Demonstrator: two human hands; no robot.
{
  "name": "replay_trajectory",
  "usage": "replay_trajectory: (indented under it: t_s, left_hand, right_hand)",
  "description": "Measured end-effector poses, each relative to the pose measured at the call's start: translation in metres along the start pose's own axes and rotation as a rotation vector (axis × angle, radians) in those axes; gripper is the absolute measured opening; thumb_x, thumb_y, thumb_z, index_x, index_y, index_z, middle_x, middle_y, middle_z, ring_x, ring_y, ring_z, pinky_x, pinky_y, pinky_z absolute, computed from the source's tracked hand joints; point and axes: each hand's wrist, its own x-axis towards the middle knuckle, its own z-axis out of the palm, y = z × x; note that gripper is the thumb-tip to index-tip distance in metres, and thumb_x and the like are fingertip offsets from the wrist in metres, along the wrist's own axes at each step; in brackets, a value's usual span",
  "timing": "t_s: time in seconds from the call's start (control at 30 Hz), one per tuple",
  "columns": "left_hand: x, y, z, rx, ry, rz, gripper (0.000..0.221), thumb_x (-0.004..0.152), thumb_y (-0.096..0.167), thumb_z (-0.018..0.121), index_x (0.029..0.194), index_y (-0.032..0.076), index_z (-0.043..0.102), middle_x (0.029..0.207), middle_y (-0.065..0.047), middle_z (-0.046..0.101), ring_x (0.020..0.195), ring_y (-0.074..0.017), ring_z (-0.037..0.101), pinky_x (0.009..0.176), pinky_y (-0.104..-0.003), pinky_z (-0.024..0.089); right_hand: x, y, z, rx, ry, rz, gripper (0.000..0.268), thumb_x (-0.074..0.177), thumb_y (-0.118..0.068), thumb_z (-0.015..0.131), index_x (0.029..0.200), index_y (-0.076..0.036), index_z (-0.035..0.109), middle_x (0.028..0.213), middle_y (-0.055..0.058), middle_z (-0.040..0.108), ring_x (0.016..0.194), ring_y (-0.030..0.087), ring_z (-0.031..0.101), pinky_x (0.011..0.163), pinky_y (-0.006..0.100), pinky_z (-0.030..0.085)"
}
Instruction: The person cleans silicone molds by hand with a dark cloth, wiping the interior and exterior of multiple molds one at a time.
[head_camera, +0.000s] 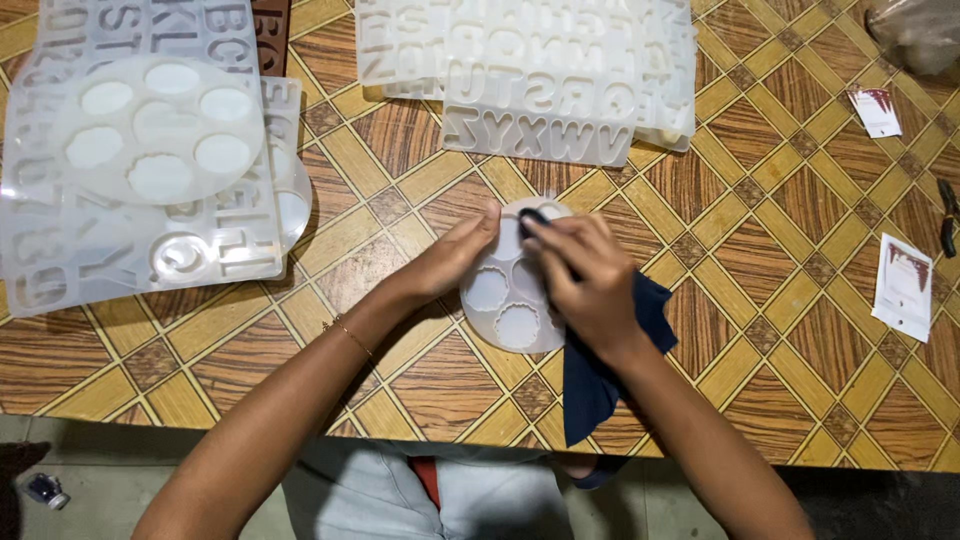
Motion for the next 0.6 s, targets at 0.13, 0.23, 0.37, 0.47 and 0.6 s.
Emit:
replay_trajectory:
  t_s: [0.13, 0.23, 0.37, 0.47, 0.6]
  left_hand:
    - [0.003, 0.0, 0.001, 0.071, -0.054, 0.018, 0.068, 0.11, 0.053, 0.024, 0.14, 0.004, 0.062, 0.144, -0.019, 0.059, 0.138, -0.0311, 0.049, 0.121, -0.052, 0.029]
    - [0.006, -0.007, -0.001, 0.06, -0.059, -0.025, 0.069, 0.11, 0.052, 0.026, 0.13, -0.001, 0.066, 0.132, -0.022, 0.063, 0.127, -0.0339, 0.055, 0.117, -0.054, 0.033]
    - [0.008, -0.008, -0.004, 0.041, -0.048, -0.015, 0.064, 0.111, 0.051, 0.025, 0.117, 0.008, 0.072, 0.114, -0.013, 0.068, 0.111, -0.025, 0.062, 0.109, -0.045, 0.044]
    - [0.011, -0.02, -0.007, 0.014, -0.029, -0.015, 0.065, 0.111, 0.05, 0.026, 0.117, 0.007, 0.073, 0.115, -0.01, 0.068, 0.11, -0.0237, 0.061, 0.107, -0.044, 0.044]
    - [0.012, -0.008, -0.003, -0.03, 0.006, -0.046, 0.064, 0.112, 0.048, 0.027, 0.115, 0.005, 0.074, 0.108, -0.008, 0.069, 0.104, -0.0202, 0.062, 0.104, -0.041, 0.046]
  right_hand:
    - [-0.009, 0.002, 0.013, -0.08, -0.069, -0.069, 0.023, 0.092, -0.013, 0.079, 0.114, -0.011, 0.079, 0.097, 0.013, 0.061, 0.096, 0.034, 0.061, 0.088, 0.042, 0.051]
    - [-0.005, 0.0, 0.013, 0.048, -0.144, -0.067, 0.021, 0.092, -0.017, 0.078, 0.113, -0.014, 0.08, 0.097, 0.013, 0.058, 0.095, 0.037, 0.059, 0.09, 0.044, 0.05]
    - [-0.002, 0.006, 0.006, 0.116, -0.245, -0.071, 0.018, 0.092, -0.021, 0.076, 0.11, -0.018, 0.08, 0.097, 0.008, 0.054, 0.096, 0.033, 0.053, 0.093, 0.041, 0.047]
    - [0.005, 0.003, -0.005, 0.072, -0.338, -0.083, 0.016, 0.094, -0.022, 0.075, 0.107, -0.016, 0.08, 0.099, 0.011, 0.052, 0.097, 0.036, 0.051, 0.094, 0.045, 0.046]
    - [-0.001, 0.014, -0.01, -0.185, -0.208, -0.126, 0.018, 0.094, -0.025, 0.074, 0.11, -0.021, 0.08, 0.096, 0.009, 0.05, 0.097, 0.034, 0.05, 0.095, 0.043, 0.046]
